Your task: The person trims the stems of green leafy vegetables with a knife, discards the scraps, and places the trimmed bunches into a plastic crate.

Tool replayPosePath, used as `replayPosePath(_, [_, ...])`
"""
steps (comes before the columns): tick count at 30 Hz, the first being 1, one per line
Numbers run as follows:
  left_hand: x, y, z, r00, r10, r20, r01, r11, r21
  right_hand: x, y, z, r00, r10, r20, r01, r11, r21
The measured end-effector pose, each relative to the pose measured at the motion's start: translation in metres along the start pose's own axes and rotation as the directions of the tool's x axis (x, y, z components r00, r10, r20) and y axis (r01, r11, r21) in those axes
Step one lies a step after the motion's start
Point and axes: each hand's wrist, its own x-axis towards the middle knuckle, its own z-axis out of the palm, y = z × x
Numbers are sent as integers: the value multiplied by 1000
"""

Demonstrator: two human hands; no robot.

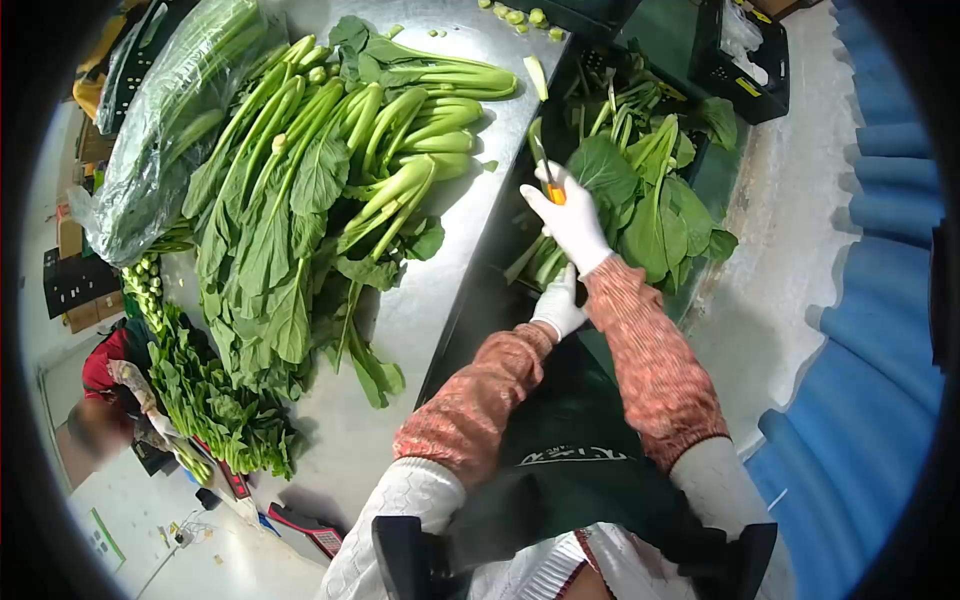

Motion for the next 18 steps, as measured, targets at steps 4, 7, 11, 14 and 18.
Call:
replayPosePath(4, [-20, -4, -42, 996, -52, -77, 53, 999, 8, 16, 75, -8, 943, 319, -93, -302, 940, 155])
replayPosePath(7, [-26, 5, -60, 844, 82, -530, -90, 996, 10, 0, 58, -51, 958, 202, -203, -212, 977, -29])
replayPosePath(11, [24, 33, -85, 743, 214, -634, -214, 974, 77, 43, 83, -101, 926, -66, -371, 25, 993, -116])
replayPosePath(14, [75, 29, -74, 924, 131, -359, -112, 991, 74, 88, 164, -102, 917, -30, -397, -60, 975, -214])
replayPosePath(18, [99, -33, -15, 990, -135, -35, 118, 945, -304, 85, 211, -53, 886, -275, -374, 62, 868, -493])
